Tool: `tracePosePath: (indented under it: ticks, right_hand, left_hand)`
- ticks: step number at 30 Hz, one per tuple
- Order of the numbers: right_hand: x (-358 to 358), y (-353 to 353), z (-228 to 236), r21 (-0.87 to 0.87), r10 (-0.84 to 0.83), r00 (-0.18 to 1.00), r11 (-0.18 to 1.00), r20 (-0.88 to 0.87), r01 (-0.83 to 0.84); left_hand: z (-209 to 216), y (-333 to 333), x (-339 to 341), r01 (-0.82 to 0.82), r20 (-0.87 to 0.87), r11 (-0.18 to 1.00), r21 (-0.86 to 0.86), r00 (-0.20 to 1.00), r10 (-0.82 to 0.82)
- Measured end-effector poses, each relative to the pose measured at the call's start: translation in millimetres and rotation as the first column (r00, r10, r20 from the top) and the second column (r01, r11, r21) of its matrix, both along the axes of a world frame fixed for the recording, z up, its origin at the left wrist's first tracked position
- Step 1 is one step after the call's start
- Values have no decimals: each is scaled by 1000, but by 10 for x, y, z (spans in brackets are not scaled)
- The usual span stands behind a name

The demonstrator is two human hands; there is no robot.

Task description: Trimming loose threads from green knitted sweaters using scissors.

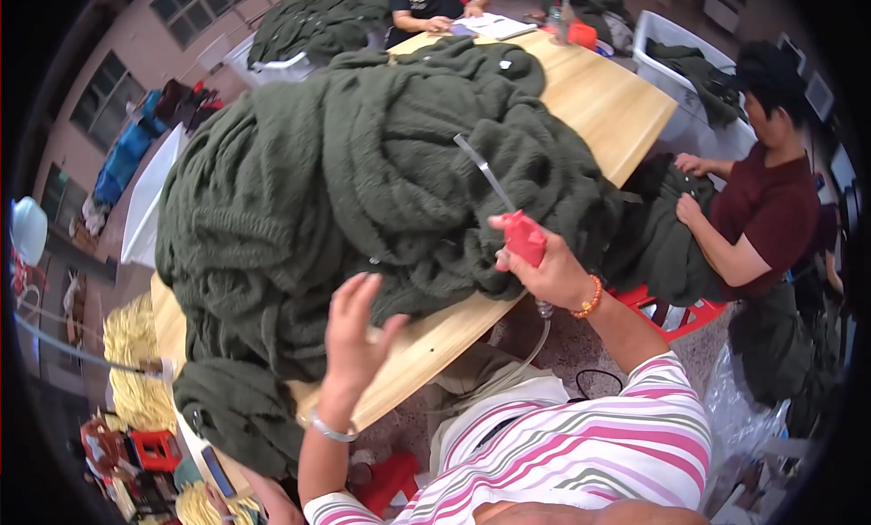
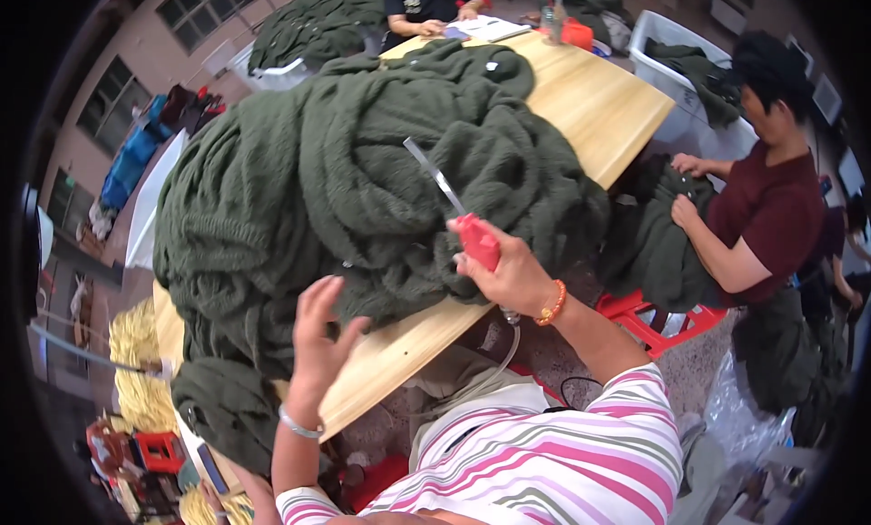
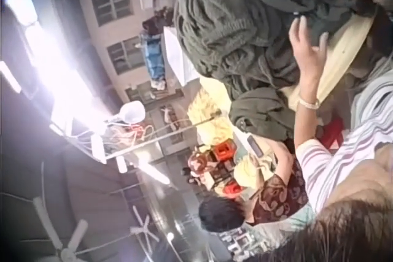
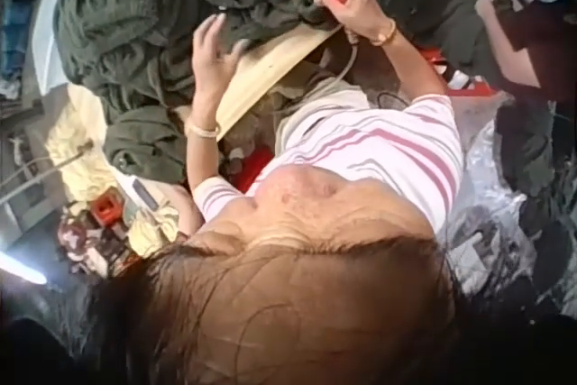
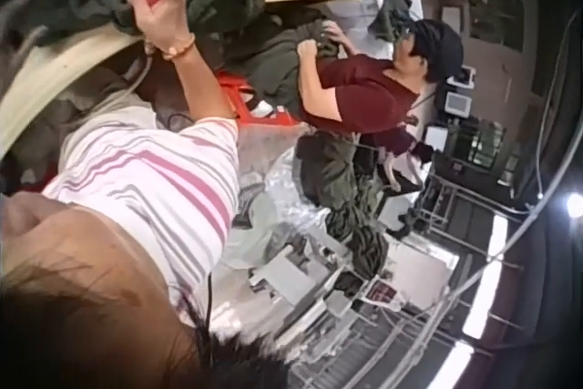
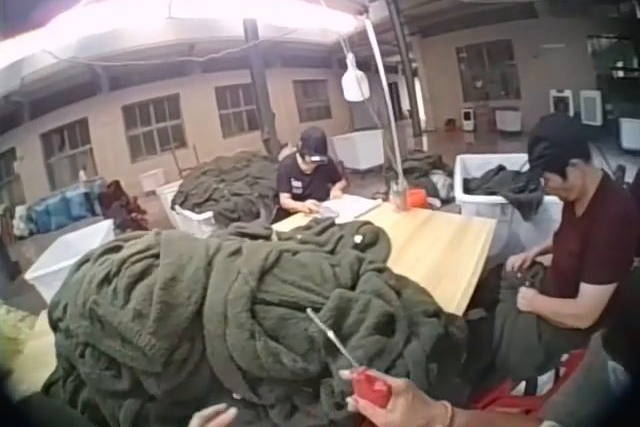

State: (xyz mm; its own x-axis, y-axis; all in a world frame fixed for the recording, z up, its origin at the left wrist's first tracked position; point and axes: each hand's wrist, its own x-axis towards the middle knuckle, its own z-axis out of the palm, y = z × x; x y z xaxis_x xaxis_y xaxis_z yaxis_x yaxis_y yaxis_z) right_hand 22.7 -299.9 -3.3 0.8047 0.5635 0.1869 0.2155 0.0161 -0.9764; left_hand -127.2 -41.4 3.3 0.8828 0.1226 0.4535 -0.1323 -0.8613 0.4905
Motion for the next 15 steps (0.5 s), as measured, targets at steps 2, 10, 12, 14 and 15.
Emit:
tracePosePath:
  ticks: [2,10,12,14,15]
  right_hand:
    - [88,-233,31,48,-115,993,992,-2,115]
    - [330,-1082,-281,0,-431,902,902,-22,431]
    - [340,-1177,-328,-2,-453,890,891,-49,453]
    - [339,-1211,-338,-16,-456,888,890,-49,456]
    - [368,-1263,-387,-16,-466,884,885,-45,466]
  left_hand:
    - [-30,-403,238,144,-43,989,19,989,-144]
    - [-783,-1243,1380,384,-176,682,623,918,-356]
    - [-625,-1237,1581,433,-309,827,358,891,-333]
    - [-576,-1109,1726,288,171,953,97,938,-301]
    - [-276,-1137,1765,244,226,961,-130,951,-211]
